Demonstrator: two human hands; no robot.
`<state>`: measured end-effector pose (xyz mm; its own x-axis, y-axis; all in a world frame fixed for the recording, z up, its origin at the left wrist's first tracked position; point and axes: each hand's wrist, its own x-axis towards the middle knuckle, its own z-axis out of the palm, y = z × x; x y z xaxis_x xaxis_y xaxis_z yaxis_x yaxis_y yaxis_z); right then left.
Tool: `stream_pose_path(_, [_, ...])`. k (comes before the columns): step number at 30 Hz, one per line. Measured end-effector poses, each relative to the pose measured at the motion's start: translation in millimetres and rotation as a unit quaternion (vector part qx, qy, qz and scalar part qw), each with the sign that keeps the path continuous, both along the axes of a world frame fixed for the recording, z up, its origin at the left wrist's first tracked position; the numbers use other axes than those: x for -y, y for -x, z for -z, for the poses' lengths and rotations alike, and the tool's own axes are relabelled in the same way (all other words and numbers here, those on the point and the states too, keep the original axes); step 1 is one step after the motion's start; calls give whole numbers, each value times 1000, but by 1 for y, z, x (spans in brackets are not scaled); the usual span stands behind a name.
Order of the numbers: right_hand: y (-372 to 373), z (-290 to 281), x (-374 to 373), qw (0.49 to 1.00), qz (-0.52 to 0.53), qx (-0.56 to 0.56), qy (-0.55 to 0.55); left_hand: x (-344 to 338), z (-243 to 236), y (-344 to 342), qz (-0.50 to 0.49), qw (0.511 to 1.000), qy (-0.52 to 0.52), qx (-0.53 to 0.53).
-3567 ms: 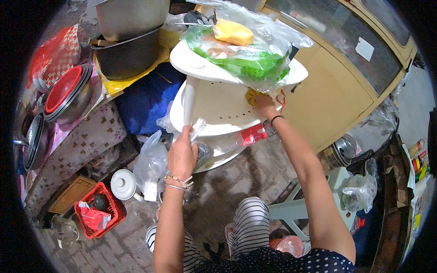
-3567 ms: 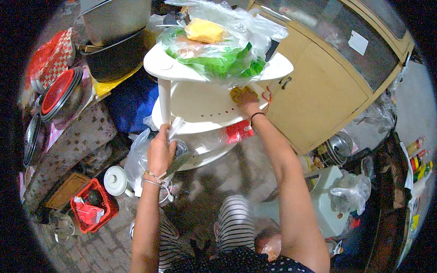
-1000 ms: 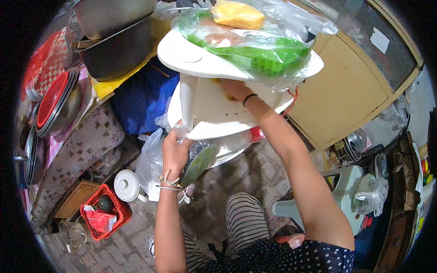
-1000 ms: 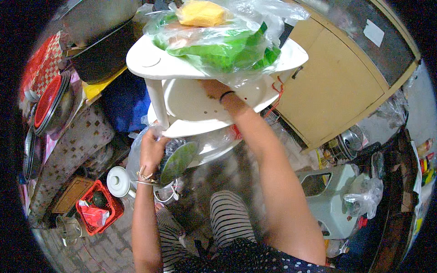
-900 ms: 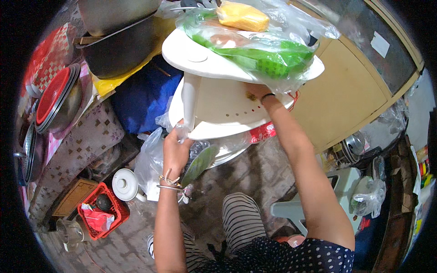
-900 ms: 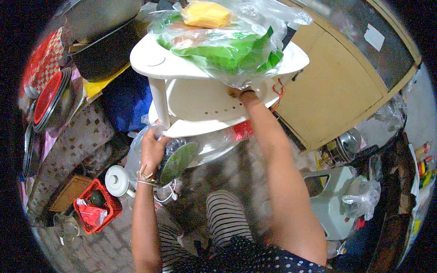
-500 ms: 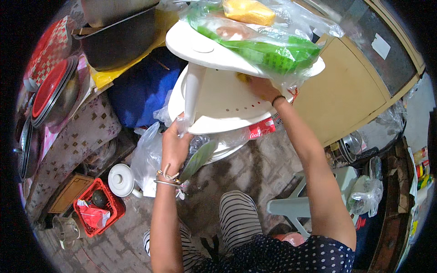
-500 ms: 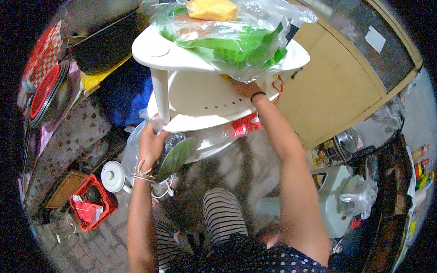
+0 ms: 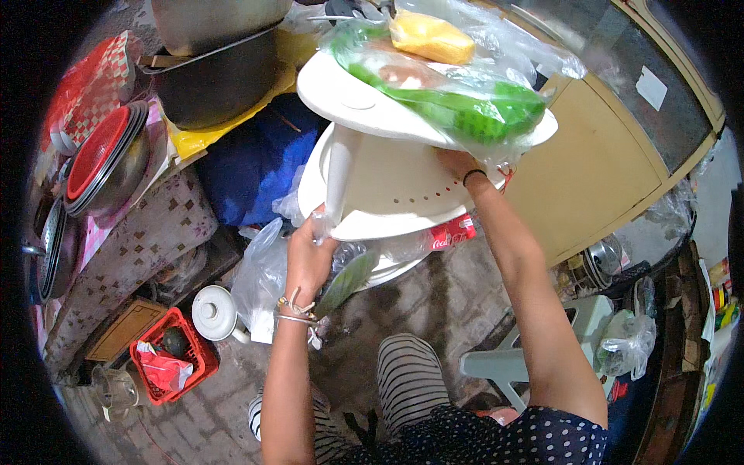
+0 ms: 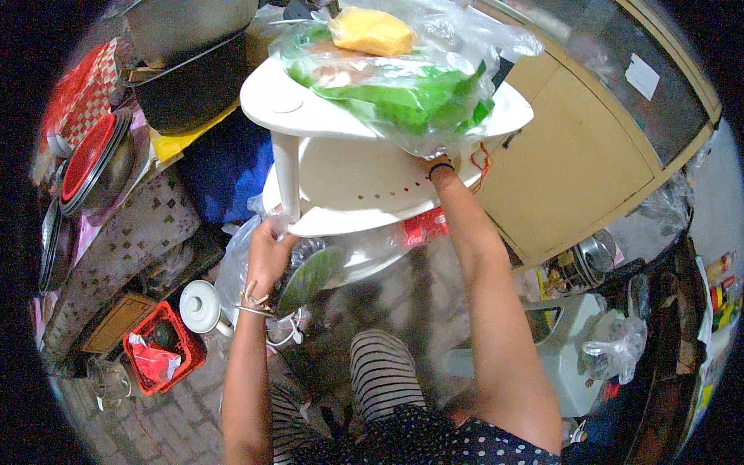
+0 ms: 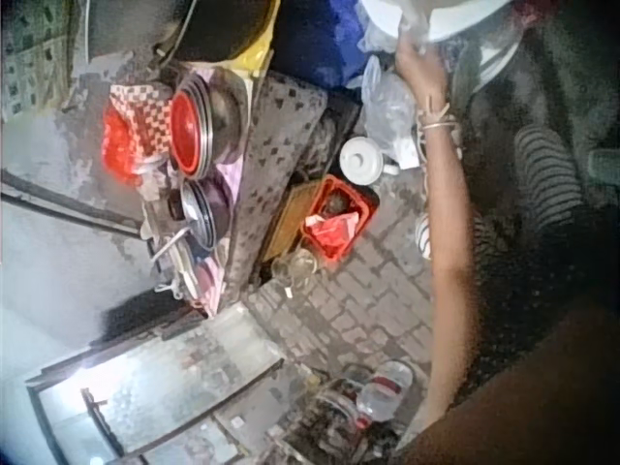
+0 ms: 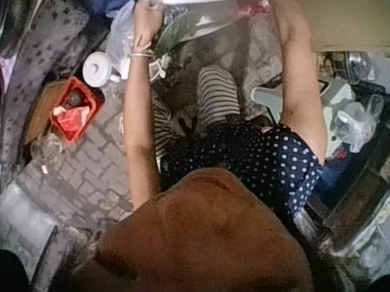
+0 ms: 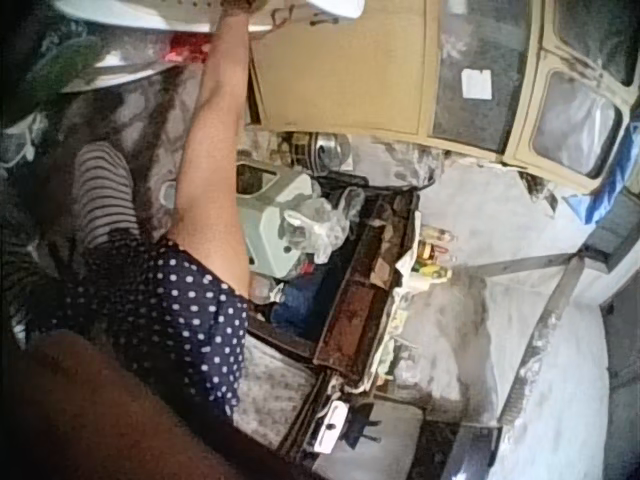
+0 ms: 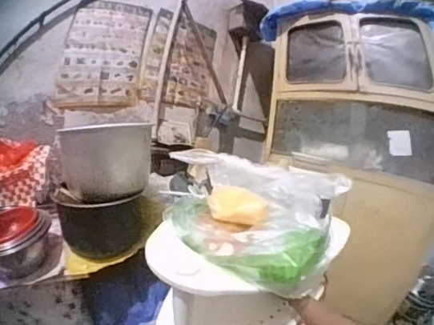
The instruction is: The person wipes down the tiers of a white plastic corner shelf with a yellow cloth and sorts through items stored in plastic bags.
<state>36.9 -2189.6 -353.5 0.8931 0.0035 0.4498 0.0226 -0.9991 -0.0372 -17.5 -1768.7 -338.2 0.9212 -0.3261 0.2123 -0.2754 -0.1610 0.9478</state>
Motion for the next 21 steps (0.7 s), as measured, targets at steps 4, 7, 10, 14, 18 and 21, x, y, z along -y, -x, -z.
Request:
stream_pose_path(4, [-1, -24, -117, 987, -109, 65, 101, -29, -3, -7, -20, 1000, -5, -3])
stream_pose_path(7, [21, -22, -124, 990, -46, -120, 51, -30, -9, -1, -16, 999, -21, -20])
stream_pose_path(10, [1, -12, -63, 993, -7, -119, 21, -23, -12, 1, -11, 999, -26, -31])
stream_pose_path(14, [-4, 22, 44, 989, -41, -137, -42, 8, -10, 7, 2, 1000, -7, 6])
stream_pose_path(18, [1, -13, -112, 982, -67, -177, 15, -34, -1, -9, -26, 1000, -6, -14])
stream_pose_path(21, [59, -45, -165, 984, -100, -142, 29, -22, -1, -5, -8, 999, -27, -15])
